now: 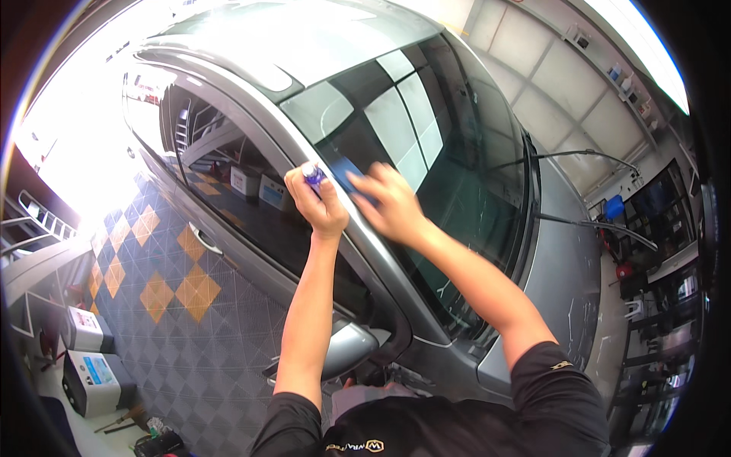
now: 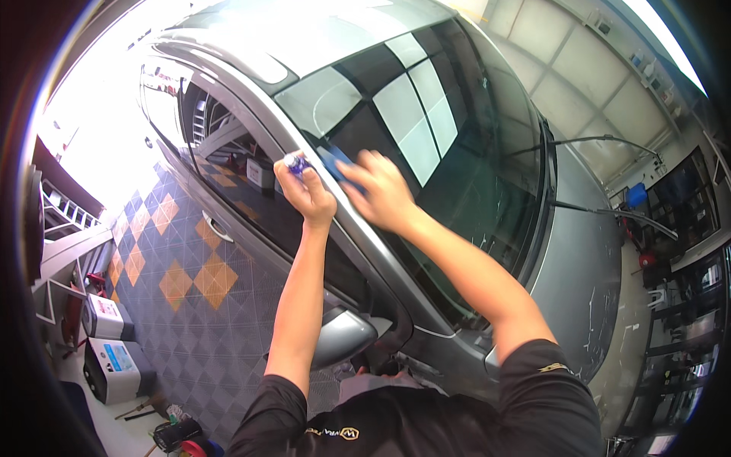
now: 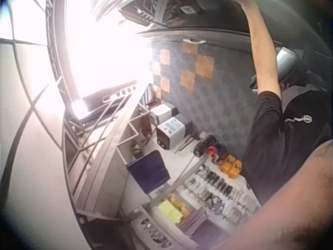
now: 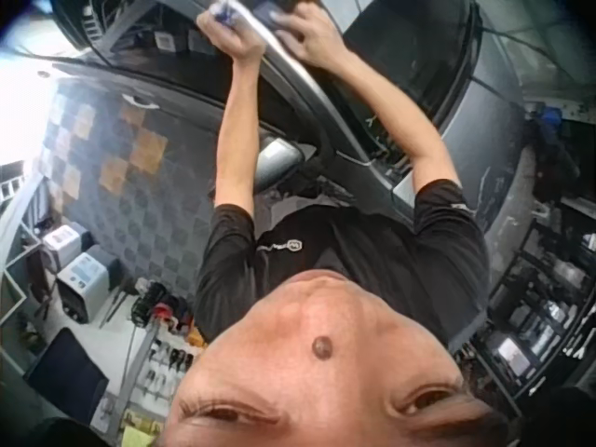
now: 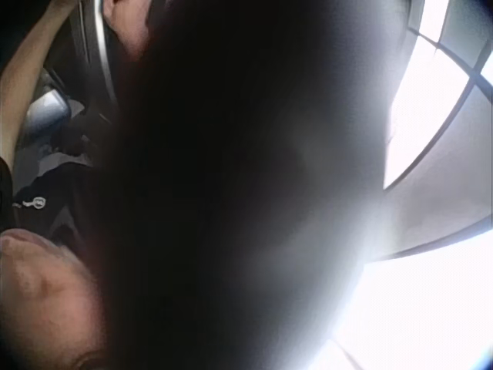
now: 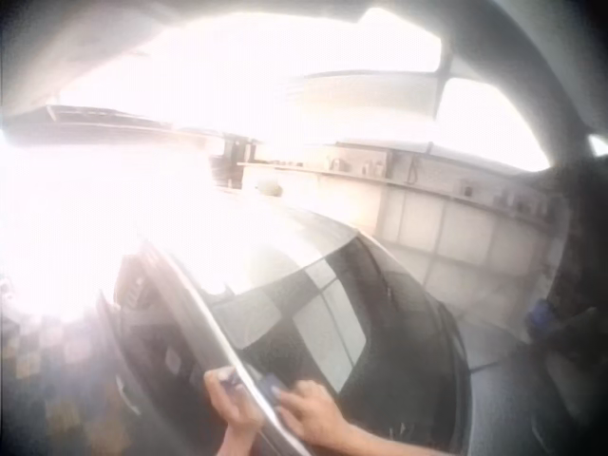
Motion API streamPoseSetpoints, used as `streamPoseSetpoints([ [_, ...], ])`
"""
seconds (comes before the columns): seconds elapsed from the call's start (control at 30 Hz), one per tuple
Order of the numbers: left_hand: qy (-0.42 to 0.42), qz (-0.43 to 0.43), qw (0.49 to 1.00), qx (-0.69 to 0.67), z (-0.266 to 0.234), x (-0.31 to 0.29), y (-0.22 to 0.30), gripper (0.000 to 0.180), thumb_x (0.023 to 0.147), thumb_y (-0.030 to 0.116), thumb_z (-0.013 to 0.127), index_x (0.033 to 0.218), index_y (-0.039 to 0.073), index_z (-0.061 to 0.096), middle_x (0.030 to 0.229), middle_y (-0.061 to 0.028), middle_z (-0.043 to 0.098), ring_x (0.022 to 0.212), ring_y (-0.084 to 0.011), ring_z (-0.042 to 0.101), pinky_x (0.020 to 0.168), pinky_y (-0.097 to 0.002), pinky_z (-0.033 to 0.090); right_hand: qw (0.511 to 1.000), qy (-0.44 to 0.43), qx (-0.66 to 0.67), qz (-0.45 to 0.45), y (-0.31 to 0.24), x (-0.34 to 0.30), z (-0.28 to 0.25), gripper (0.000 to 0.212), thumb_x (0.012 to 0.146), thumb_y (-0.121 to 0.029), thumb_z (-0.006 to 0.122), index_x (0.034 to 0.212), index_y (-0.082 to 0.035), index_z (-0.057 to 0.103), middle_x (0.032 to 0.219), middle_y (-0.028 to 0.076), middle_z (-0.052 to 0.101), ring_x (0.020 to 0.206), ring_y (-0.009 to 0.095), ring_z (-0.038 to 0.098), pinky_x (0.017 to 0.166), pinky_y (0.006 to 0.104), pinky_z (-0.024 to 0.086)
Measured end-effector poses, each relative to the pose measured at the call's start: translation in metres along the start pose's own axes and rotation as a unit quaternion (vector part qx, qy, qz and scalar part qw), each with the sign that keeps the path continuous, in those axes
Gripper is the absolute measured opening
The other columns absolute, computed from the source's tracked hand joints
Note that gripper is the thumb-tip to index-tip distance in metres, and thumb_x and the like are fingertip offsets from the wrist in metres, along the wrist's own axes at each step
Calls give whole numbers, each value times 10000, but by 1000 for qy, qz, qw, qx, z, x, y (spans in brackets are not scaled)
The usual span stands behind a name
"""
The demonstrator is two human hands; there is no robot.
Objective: The person applies a liquid from a small bottle onto a blue applicator and rubs it onto the car's windshield in circular motions. They repeatedly reload the applicator and continue spreading the liquid across the glass surface.
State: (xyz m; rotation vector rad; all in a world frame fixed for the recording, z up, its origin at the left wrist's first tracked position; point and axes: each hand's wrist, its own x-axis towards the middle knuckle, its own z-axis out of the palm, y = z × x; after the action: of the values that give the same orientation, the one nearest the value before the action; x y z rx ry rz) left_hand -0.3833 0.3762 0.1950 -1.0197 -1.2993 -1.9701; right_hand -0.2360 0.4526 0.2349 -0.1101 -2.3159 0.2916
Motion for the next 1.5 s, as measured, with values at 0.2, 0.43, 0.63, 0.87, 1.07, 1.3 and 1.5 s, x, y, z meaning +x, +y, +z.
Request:
streamPoseSetpoints([
  [0.2,14,-12,1000,-25,18,-11,6,500,1121,458,525,1140,-38,585,1013,-73,508,870,-174,514,783,-321,426,984,-42,-106,134,-52,-257,-98,550,767,-14,824,1302,-123,755,1045,128,699,888,331,643,794,447,478],
  [0.43,18,-37,997,-62,19,-1,5,477,1109,446,551,1108,-28,601,1010,-135,540,941,-279,536,853,-413,442,982,143,-119,34,14,99,34,312,860,-156,776,1161,-75,788,930,143,630,891,358,633,758,482,502],
  [0.63,0,-15,1000,-22,10,-4,-5,456,1119,418,561,1165,-35,585,1018,-74,519,877,-176,516,794,-329,436,986,125,-89,65,18,72,27,264,847,-200,791,1089,-97,785,910,149,668,875,365,672,742,485,542],
  [0.87,-7,-20,1000,-16,19,-8,7,458,1121,426,549,1132,-30,587,1000,-92,498,891,-204,504,802,-355,424,684,40,-254,682,-41,-270,-80,479,974,-386,675,1309,-52,602,1151,277,753,1080,431,747,968,498,572],
  [1.07,-28,-14,999,-4,12,-3,-4,428,1129,398,546,1104,-29,576,981,-92,513,870,-205,524,786,-344,435,934,164,-193,251,-9,19,25,345,915,-262,751,1184,-51,707,1055,199,709,1020,412,688,896,519,556],
  [1.3,-41,-25,998,40,10,-2,-5,448,1131,420,542,1130,-27,561,973,-107,544,861,-223,543,803,-370,473,976,99,-125,150,21,41,9,328,873,-214,798,1173,-88,760,1038,184,679,1008,387,667,873,484,535],
  [1.5,-150,111,977,101,17,5,14,412,1095,393,615,1155,-15,618,994,-122,588,946,-301,567,893,-422,438,853,210,-173,446,-8,-207,-57,353,906,-204,791,1240,-95,757,932,128,694,886,285,704,781,400,567],
])
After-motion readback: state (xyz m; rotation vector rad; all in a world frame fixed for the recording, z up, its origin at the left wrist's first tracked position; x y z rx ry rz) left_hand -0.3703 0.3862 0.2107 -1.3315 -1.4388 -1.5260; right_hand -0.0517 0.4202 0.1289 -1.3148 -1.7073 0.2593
